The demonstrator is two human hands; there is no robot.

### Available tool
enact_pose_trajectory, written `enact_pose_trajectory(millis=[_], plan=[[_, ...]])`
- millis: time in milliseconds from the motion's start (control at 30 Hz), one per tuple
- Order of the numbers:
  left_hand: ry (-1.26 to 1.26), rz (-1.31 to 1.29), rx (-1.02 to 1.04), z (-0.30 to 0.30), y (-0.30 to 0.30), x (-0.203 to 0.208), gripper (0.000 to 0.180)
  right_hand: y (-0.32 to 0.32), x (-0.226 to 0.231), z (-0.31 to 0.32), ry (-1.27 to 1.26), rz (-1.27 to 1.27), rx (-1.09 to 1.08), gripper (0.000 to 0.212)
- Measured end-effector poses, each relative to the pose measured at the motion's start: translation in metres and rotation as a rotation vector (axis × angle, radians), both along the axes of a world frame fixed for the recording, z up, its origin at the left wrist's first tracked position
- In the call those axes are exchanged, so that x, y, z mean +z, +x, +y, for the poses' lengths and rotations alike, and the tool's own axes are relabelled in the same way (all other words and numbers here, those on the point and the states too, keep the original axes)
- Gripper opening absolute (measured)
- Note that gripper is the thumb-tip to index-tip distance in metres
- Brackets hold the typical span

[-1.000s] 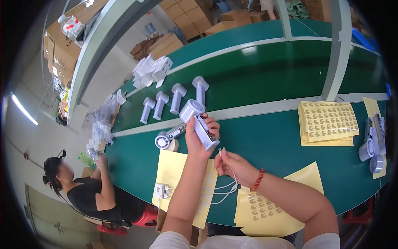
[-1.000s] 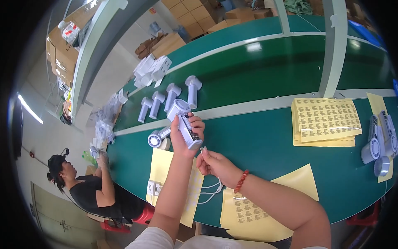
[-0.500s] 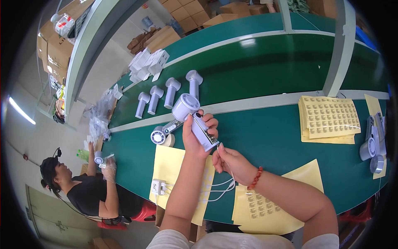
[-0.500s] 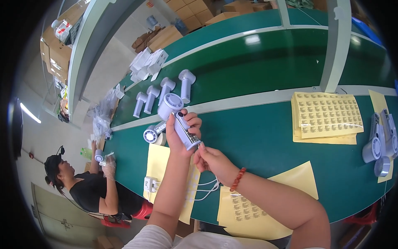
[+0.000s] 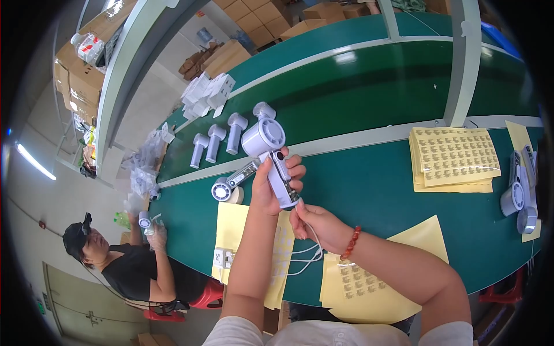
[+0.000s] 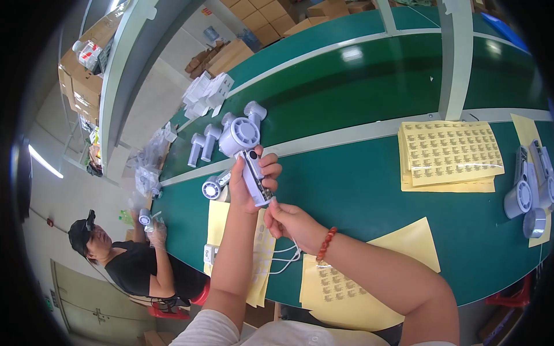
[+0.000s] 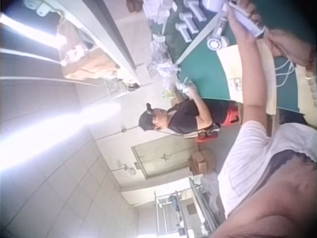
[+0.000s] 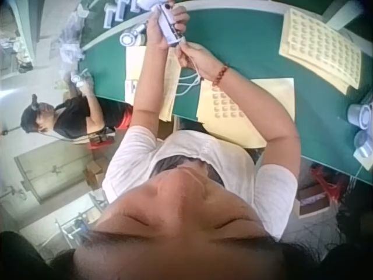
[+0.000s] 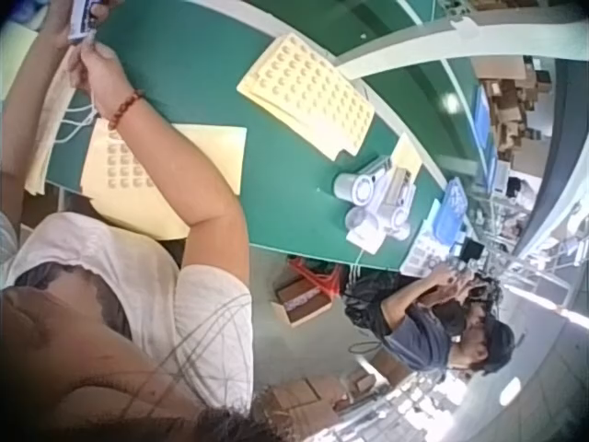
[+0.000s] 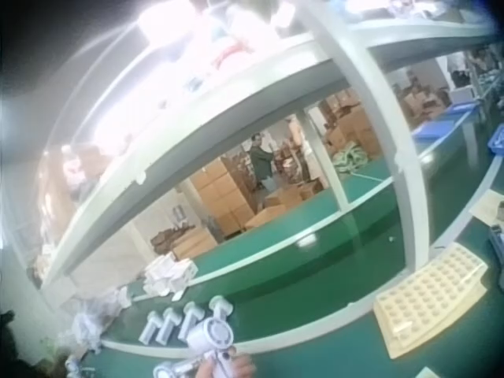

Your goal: The person assembles portable hand fans by hand, then applies adhesive stickers to the fan handles.

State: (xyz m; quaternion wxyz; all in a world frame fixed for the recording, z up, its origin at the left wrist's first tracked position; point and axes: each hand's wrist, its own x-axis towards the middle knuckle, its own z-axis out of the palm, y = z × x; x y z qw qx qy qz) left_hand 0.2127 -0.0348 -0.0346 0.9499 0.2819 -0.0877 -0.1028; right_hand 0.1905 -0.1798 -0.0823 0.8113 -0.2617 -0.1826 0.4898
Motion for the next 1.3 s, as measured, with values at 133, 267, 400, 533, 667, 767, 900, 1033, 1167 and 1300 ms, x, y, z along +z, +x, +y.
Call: enact_pose_trajectory(millis=[133, 267, 400, 533, 667, 767, 900, 1033, 1167, 1300], plan=[[0.039, -0.063, -0.141, 0.002, -0.005, 0.008, 0.035, 0.002, 0.003, -0.004, -0.015, -0.178, 0.076, 0.043], [0.083, -0.112, -0.237, 0.002, -0.008, 0.013, 0.036, -0.003, 0.007, -0.007, -0.017, -0.238, 0.108, 0.043], [-0.017, -0.094, -0.307, 0.001, -0.009, 0.019, 0.036, -0.008, 0.013, -0.005, -0.027, -0.326, 0.022, 0.042], [-0.065, -0.212, -0.253, -0.006, -0.003, 0.024, 0.035, 0.002, 0.021, -0.011, -0.027, -0.429, -0.057, 0.044], [0.052, -0.139, -0.044, -0.008, 0.013, 0.023, 0.031, 0.015, 0.017, -0.008, -0.008, -0.244, -0.105, 0.044], [0.149, -0.01, 0.011, -0.013, 0.029, 0.021, 0.028, 0.019, 0.016, -0.009, 0.028, -0.085, -0.12, 0.042], [0.247, 0.284, 0.027, -0.029, 0.062, 0.019, 0.025, 0.032, 0.008, -0.013, 0.057, 0.078, -0.199, 0.04], [0.436, 0.421, 0.099, -0.037, 0.092, 0.027, 0.024, 0.052, 0.006, -0.017, 0.063, 0.15, -0.282, 0.04], [0.388, 0.361, 0.151, -0.022, 0.14, 0.02, 0.026, 0.059, 0.0, -0.019, 0.068, 0.138, -0.303, 0.039], [0.75, 0.397, 0.561, 0.012, 0.169, 0.027, 0.043, 0.044, -0.003, -0.012, -0.043, -0.116, -0.162, 0.039]])
